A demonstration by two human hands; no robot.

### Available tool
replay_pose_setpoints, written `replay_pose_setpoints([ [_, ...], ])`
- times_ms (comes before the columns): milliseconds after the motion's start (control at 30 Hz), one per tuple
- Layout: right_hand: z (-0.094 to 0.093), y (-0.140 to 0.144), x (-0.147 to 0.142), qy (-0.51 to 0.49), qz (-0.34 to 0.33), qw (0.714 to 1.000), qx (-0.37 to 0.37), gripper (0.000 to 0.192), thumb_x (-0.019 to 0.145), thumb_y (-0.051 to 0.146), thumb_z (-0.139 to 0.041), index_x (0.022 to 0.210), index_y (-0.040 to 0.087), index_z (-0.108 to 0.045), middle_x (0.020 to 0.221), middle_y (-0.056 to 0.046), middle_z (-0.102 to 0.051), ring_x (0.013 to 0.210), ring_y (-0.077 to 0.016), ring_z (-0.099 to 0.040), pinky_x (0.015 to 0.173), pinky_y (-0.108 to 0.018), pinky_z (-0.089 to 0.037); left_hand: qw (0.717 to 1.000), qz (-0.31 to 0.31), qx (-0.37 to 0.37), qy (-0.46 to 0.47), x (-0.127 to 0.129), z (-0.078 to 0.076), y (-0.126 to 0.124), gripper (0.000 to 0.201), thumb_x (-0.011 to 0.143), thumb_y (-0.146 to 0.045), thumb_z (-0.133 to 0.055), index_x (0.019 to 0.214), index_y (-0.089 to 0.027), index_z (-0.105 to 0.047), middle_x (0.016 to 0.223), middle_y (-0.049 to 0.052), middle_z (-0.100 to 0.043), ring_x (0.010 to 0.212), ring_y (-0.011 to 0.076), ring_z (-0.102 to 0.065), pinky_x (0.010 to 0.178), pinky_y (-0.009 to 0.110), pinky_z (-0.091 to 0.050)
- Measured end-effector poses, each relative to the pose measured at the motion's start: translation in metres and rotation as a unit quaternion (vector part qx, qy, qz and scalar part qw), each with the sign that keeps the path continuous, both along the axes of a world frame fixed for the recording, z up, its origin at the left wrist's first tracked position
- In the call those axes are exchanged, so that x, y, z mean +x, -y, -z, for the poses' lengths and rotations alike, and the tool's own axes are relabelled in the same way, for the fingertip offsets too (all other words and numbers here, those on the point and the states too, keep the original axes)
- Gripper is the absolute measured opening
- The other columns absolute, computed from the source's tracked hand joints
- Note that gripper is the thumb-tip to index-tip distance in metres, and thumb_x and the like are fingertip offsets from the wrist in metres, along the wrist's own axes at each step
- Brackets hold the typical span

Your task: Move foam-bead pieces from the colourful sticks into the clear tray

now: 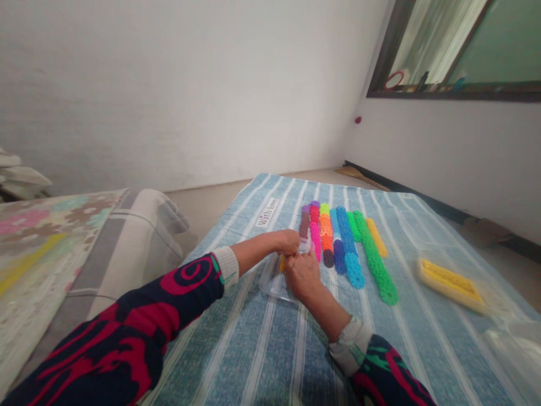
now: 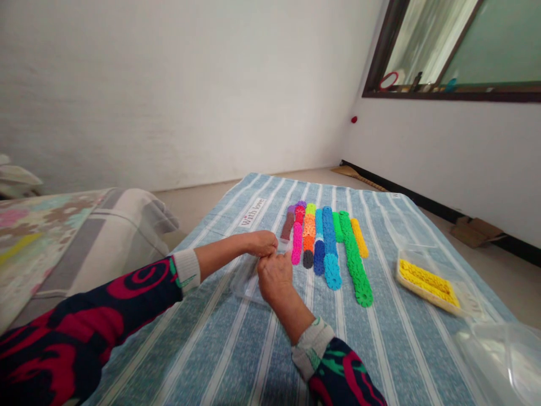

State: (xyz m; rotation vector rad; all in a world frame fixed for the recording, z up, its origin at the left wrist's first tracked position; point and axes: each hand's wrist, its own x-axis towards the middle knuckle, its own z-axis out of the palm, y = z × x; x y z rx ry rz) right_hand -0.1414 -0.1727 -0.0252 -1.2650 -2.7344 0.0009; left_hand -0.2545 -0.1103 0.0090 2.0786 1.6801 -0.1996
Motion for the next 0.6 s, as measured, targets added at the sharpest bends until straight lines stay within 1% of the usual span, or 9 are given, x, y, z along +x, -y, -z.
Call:
replay_pose_setpoints([
  [100, 0.0023, -0.0021, -0.0012, 0.015, -0.015, 1.000, -0.006, 0.031, 0.090, 0.005, -0.041, 0.101, 0.008, -0.070, 0.091, -0.019, -0.073, 0.089, -0.0270, -0.070, 0.076, -0.038, -0.045, 0.998, 0.024, -0.028, -0.058, 0.0025, -0.0015, -0.0006, 0.034, 0.092, -0.038, -0.058, 0.120, -0.019, -0.059, 0.124, 0.008, -0.061, 0.106, 0.0216, -0.061, 0.089, 0.043, -0.054],
  [267, 0.0066, -0.0067, -0.0029, 0.031, -0.039, 0.999, -0.006, 0.035, 0.091, 0.003, -0.037, 0.103, 0.009, -0.069, 0.091, -0.018, -0.073, 0.086, -0.0257, -0.071, 0.072, -0.035, -0.048, 0.991, 0.037, -0.036, -0.120, 0.0072, -0.0057, 0.0001, 0.035, 0.091, -0.037, -0.059, 0.120, -0.018, -0.059, 0.124, 0.009, -0.061, 0.106, 0.0217, -0.061, 0.090, 0.043, -0.054],
  [433, 0.0076, -0.0100, -0.0039, 0.041, -0.049, 0.998, 0.005, 0.031, 0.091, 0.004, -0.040, 0.100, 0.009, -0.070, 0.090, -0.018, -0.074, 0.084, -0.0244, -0.072, 0.071, -0.033, -0.050, 0.989, 0.026, -0.017, -0.144, 0.0069, -0.0082, 0.0021, 0.035, 0.091, -0.037, -0.059, 0.120, -0.017, -0.059, 0.122, 0.009, -0.061, 0.105, 0.0216, -0.062, 0.089, 0.043, -0.054],
  [600, 0.0086, -0.0101, -0.0032, 0.061, -0.062, 0.996, 0.031, 0.027, 0.091, 0.006, -0.043, 0.096, 0.007, -0.070, 0.083, -0.019, -0.073, 0.082, -0.0227, -0.072, 0.071, -0.030, -0.050, 0.989, 0.006, 0.017, -0.146, 0.0036, -0.0058, 0.0087, 0.036, 0.091, -0.037, -0.059, 0.120, -0.017, -0.058, 0.121, 0.009, -0.062, 0.105, 0.0213, -0.062, 0.088, 0.043, -0.054],
])
